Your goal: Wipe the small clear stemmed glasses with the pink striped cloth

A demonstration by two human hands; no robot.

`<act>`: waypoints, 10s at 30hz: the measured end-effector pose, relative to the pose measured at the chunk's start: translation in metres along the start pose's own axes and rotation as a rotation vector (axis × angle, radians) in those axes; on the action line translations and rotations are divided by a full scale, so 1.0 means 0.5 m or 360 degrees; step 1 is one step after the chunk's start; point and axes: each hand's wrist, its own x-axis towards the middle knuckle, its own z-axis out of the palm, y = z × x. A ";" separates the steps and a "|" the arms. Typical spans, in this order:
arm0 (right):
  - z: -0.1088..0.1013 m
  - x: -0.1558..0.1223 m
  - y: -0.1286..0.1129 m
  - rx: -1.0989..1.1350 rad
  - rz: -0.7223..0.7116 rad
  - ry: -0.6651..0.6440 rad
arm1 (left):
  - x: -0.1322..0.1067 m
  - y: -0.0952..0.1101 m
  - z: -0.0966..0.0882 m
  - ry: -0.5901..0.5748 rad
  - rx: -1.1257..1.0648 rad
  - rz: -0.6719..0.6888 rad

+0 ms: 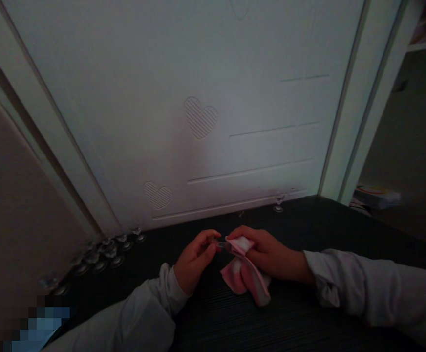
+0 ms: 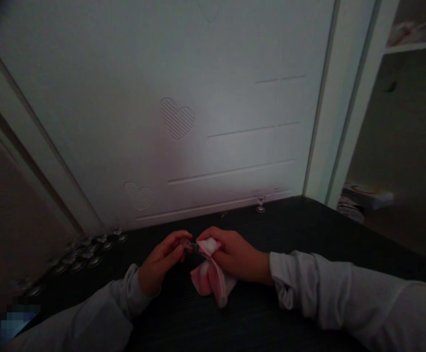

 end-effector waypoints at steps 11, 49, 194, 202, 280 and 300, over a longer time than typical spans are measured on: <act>0.003 -0.002 0.005 -0.0097 -0.0109 0.0076 | 0.014 -0.012 -0.004 0.0105 -0.0205 -0.0105; 0.004 0.006 -0.003 -0.0046 0.0026 -0.0040 | 0.006 -0.011 -0.001 0.0034 0.0043 -0.0006; -0.001 0.019 0.025 0.0750 0.0484 0.0337 | 0.014 -0.002 0.000 0.0112 -0.0010 -0.0199; -0.001 0.014 0.020 0.0731 0.0526 0.0360 | 0.018 0.000 0.000 0.0236 0.0043 -0.0177; -0.001 0.000 -0.011 0.0050 -0.0051 -0.0055 | -0.007 0.022 0.009 -0.0141 0.0883 0.0085; -0.002 -0.007 -0.019 -0.0091 -0.0188 -0.0130 | -0.010 0.034 0.016 -0.0268 0.1125 0.0246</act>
